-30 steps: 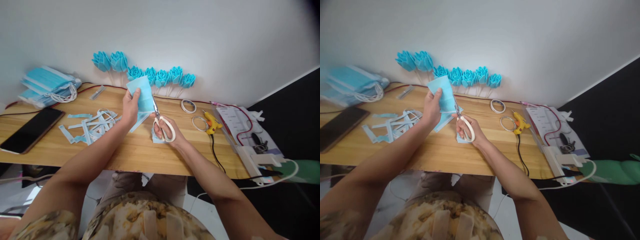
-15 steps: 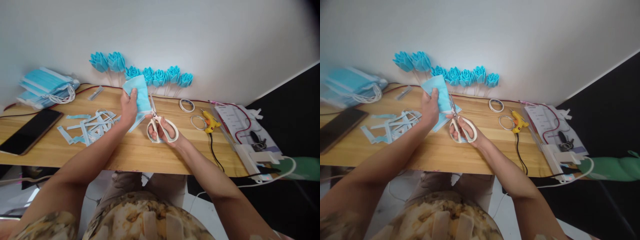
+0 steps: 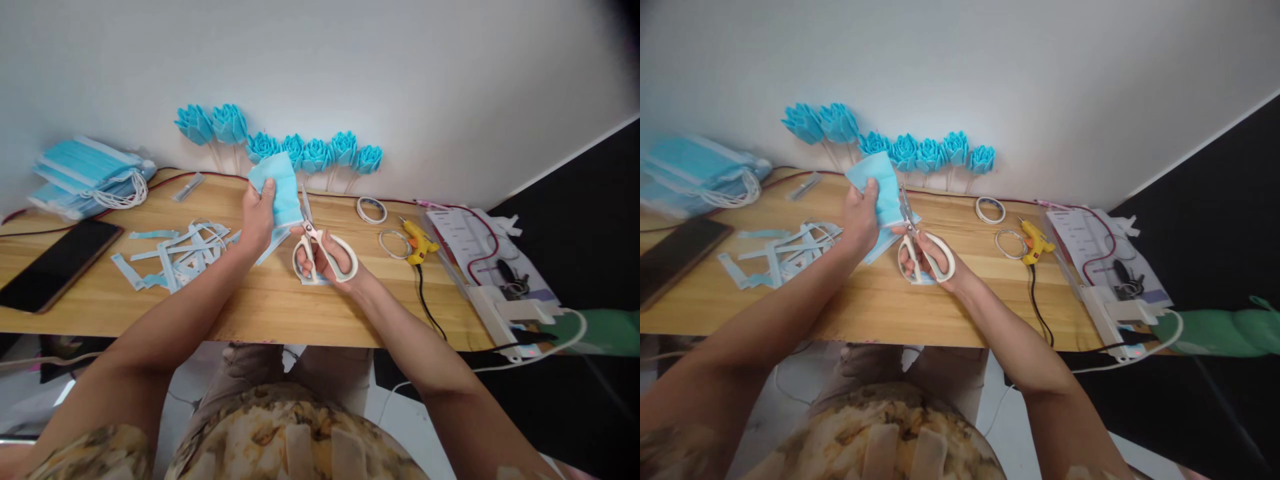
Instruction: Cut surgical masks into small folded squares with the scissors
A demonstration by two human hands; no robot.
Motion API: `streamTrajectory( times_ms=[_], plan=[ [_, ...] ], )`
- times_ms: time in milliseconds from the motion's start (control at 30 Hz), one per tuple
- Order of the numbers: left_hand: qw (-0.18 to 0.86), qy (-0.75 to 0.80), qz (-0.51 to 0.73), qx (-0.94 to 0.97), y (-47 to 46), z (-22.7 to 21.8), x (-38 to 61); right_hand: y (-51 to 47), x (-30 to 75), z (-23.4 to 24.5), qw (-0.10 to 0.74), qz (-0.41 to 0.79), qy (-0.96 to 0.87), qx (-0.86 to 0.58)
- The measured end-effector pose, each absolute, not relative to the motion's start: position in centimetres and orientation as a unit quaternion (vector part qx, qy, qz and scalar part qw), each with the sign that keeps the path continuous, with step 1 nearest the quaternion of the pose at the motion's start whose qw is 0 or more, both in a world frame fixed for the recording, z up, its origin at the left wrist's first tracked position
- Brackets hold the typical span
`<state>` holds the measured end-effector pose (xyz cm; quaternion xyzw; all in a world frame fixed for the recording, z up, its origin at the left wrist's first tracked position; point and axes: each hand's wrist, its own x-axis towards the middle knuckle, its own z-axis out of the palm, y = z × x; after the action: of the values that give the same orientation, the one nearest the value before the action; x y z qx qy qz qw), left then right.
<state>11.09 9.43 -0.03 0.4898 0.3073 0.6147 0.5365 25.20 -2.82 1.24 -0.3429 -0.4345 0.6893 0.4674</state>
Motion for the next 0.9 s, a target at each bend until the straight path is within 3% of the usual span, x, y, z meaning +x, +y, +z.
streamTrajectory(
  times_ms=[367, 900],
  plan=[
    [0.655, 0.281, 0.571, 0.407, 8.5, 0.5, 11.6, -2.7, 25.4, 1.3, 0.492, 0.681, -0.429, -0.332],
    [0.644, 0.262, 0.584, 0.42, 9.4, -0.3, 11.1, -2.5, 25.8, 1.1, 0.479, 0.699, -0.425, -0.318]
  ],
)
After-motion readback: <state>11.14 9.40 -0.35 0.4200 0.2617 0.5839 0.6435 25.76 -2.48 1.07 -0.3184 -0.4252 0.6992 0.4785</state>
